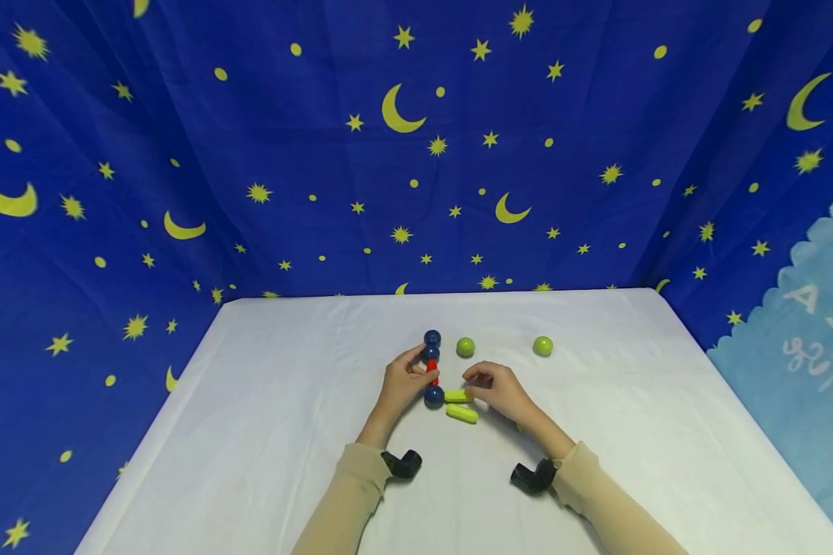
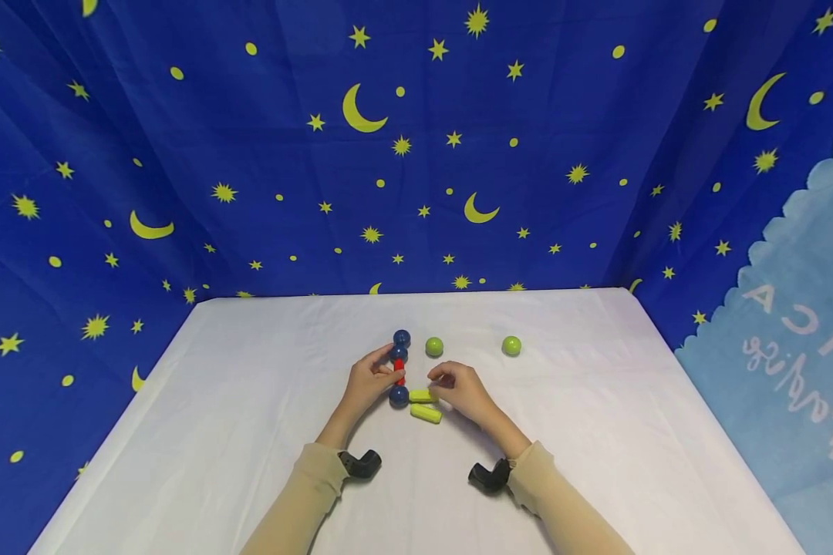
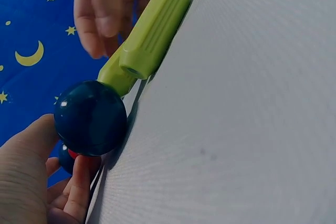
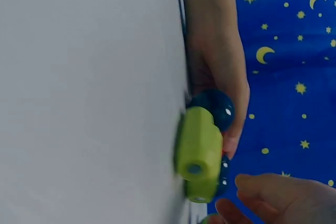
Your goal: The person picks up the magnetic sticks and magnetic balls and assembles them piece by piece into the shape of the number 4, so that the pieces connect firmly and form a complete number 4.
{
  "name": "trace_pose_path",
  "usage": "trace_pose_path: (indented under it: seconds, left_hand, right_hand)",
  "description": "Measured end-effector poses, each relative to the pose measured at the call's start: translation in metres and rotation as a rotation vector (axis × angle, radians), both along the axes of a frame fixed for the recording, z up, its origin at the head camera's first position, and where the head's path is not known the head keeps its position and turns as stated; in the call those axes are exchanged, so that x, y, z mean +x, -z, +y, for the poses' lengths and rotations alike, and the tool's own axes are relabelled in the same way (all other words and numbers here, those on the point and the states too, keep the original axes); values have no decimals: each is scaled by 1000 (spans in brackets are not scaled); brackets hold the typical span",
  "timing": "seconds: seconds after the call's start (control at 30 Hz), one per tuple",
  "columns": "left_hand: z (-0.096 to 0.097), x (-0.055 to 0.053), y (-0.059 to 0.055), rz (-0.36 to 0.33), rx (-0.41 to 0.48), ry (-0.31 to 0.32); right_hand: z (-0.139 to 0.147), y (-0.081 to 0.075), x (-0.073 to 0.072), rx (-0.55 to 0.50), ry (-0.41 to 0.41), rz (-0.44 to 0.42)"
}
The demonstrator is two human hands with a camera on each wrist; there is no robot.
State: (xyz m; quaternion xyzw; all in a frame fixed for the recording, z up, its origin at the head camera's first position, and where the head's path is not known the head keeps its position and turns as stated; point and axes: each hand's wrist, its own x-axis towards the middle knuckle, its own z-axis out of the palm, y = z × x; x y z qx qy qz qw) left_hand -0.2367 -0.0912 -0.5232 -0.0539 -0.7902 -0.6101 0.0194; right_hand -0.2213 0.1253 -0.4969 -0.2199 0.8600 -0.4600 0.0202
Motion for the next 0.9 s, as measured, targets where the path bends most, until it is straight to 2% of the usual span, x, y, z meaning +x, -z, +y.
trace_pose_path:
  seconds: [0.27, 0.4, 0.53, 0.63, 0.77, 0.9]
  left_hand:
    - [0, 0, 0, 10, 4, -11]
    - [0, 1, 0, 5, -1, -14]
    - [0, 0, 0, 10, 3, -17]
    - [0, 0, 1, 23, -6, -19]
    - [0, -1, 1, 28, -29, -28]
    - [0, -3, 1, 38, -31, -19]
  right_hand:
    - [1, -11, -24, -41, 112, 75]
    - [0, -11, -35, -50, 128, 110]
    - [-1, -8, -46, -41, 114, 122]
    - [-2, -8, -52, -9, 73, 118]
    - [-4, -7, -55, 50, 19, 94]
    - [-5, -6, -55, 72, 17, 79]
